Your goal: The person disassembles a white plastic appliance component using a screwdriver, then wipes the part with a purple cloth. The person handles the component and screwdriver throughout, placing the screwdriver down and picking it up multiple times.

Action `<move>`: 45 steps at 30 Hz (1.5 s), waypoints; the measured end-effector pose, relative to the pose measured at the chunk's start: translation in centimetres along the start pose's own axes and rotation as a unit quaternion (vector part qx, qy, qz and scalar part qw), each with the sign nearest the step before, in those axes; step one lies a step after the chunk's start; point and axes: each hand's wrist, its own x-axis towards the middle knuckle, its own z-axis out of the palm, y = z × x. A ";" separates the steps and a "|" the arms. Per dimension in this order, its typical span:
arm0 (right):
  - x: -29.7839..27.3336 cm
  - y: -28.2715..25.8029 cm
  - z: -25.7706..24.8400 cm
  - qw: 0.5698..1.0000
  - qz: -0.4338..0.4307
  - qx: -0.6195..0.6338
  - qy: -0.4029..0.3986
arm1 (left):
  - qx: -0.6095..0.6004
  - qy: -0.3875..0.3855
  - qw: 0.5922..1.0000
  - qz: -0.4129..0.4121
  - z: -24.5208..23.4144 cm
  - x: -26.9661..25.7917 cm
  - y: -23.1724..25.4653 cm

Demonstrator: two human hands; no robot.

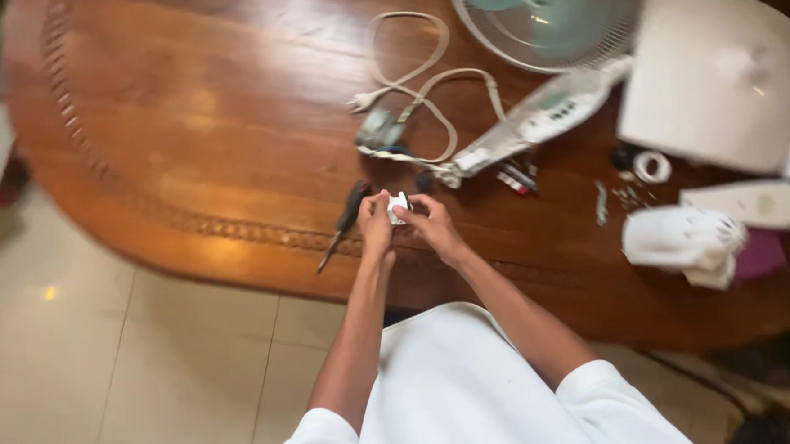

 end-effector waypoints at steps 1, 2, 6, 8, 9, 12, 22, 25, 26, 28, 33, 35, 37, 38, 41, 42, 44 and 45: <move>-0.3 0.2 -1.4 0.999 -0.007 0.023 0.037 | -0.019 -0.026 0.999 -0.016 1.7 -0.1 -0.9; -0.4 0.2 -2.9 0.996 -0.015 0.046 0.074 | -0.038 -0.051 0.997 -0.033 3.7 -0.1 -1.7; -2.5 0.9 -10.3 0.968 0.019 0.084 0.236 | -0.016 -0.093 0.989 -0.117 11.3 -1.9 -5.1; -3.7 1.6 -14.4 0.960 0.012 0.126 0.248 | 0.049 -0.099 0.984 -0.140 14.9 -3.6 -7.0; -4.3 1.9 -16.4 0.957 0.008 0.146 0.253 | 0.044 -0.122 0.979 -0.155 16.6 -4.6 -7.9; -5.5 2.4 -22.0 0.954 0.001 0.117 0.275 | 0.023 -0.170 0.965 -0.199 21.5 -7.0 -9.8; -6.6 2.0 -35.0 0.920 -0.121 0.229 0.295 | 0.218 -0.297 0.914 -0.171 34.6 -8.3 -11.0; -5.4 1.6 -36.4 0.841 -0.119 0.427 0.312 | 0.289 -0.331 0.898 0.024 36.3 -9.4 -10.5; -5.1 1.4 -36.9 0.820 -0.098 0.480 0.296 | 0.299 -0.345 0.884 0.102 36.5 -9.9 -10.4; -4.6 1.0 -37.9 0.810 -0.069 0.523 0.255 | 0.330 -0.370 0.846 0.198 35.8 -11.4 -9.1; -3.5 1.6 -38.9 0.851 0.015 0.492 0.181 | 0.415 -0.379 0.771 0.299 34.7 -12.0 -6.8; -3.3 1.7 -38.4 0.840 0.007 0.520 0.153 | 0.499 -0.350 0.733 0.302 34.9 -11.5 -6.4; -3.8 1.4 -38.0 0.834 0.005 0.529 0.157 | 0.454 -0.396 0.748 0.278 34.7 -10.8 -5.5; -4.4 1.0 -37.8 0.834 0.008 0.524 0.175 | 0.431 -0.419 0.753 0.267 34.6 -10.5 -5.2; -5.3 -0.6 -37.4 0.842 0.005 0.510 0.174 | 0.391 -0.412 0.774 0.280 34.1 -10.8 -4.9; -5.4 -1.0 -37.5 0.847 0.001 0.506 0.166 | 0.399 -0.400 0.772 0.292 34.0 -11.1 -5.0; -5.4 -1.1 -37.1 0.836 -0.013 0.519 0.174 | 0.414 -0.373 0.768 0.314 33.9 -11.7 -5.1; -5.4 -1.1 -37.0 0.831 -0.020 0.526 0.178 | 0.413 -0.375 0.776 0.293 34.0 -12.0 -5.0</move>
